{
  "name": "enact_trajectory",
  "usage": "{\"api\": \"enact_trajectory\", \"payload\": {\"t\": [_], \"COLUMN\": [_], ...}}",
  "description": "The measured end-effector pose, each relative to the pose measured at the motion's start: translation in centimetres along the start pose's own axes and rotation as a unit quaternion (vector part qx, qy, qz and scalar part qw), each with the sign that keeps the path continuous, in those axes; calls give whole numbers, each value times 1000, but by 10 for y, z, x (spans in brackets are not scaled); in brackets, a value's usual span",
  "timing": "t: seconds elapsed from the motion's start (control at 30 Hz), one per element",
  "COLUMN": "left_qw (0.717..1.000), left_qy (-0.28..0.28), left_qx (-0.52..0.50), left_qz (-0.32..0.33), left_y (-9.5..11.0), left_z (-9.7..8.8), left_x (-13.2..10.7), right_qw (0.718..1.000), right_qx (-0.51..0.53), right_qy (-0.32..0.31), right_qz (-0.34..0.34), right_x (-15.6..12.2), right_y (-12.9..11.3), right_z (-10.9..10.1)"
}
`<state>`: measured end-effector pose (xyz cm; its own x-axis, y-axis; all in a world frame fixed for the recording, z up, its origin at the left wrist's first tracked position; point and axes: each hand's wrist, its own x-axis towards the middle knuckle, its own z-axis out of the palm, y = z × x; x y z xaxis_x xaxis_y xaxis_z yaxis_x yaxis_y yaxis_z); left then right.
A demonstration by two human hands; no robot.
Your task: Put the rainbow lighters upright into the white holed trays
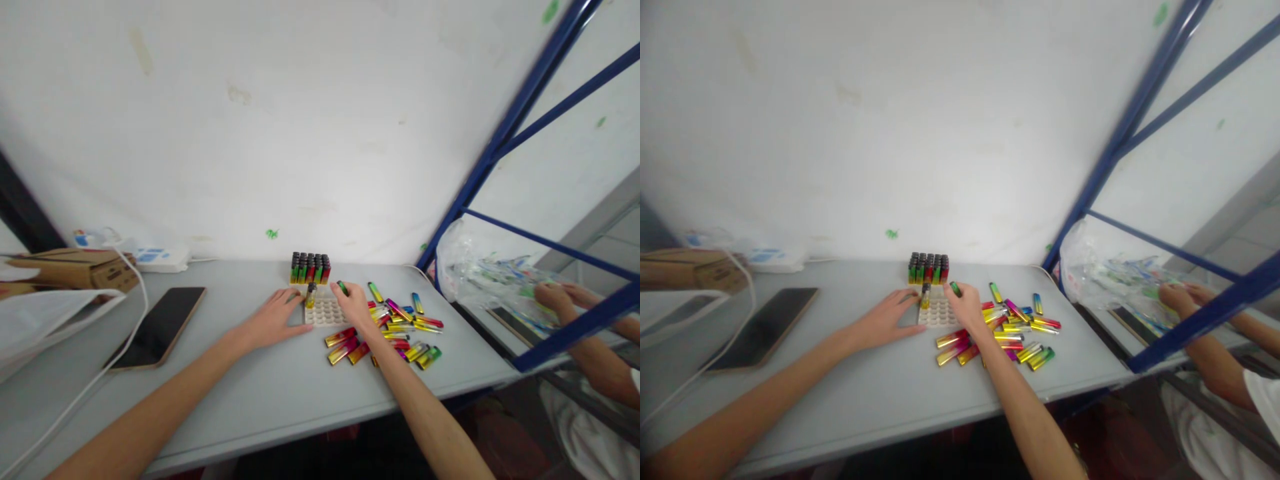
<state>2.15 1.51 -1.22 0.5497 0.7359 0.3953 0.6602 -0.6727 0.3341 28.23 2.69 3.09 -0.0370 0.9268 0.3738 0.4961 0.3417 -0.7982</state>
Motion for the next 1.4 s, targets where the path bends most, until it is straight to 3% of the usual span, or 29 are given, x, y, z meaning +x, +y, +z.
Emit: {"api": "enact_trajectory", "payload": {"t": [0.23,0.47,0.57,0.8,1.0,1.3,1.4], "left_qw": [1000,1000,1000,1000,1000,1000,1000], "left_qy": [0,-6,-11,-8,-23,-25,-23], "left_qx": [2,6,-1,-19,-9,3,2], "left_qz": [2,0,-3,-8,-4,-3,0], "left_y": [0,1,2,4,8,3,0], "left_z": [-1,-2,-2,-2,-5,-3,-3], "left_x": [0,0,0,0,1,1,1], "right_qw": [999,993,986,986,970,941,941], "right_qx": [-20,-4,-22,-28,-64,-247,-245], "right_qy": [20,-71,-81,-134,-174,-166,-172], "right_qz": [-14,-93,-140,-99,-157,-159,-155], "right_x": [0,-6,-8,-11,-11,-18,-17], "right_y": [4,-5,-8,-7,-2,-9,-9], "right_z": [2,-6,-9,-4,4,11,6]}}
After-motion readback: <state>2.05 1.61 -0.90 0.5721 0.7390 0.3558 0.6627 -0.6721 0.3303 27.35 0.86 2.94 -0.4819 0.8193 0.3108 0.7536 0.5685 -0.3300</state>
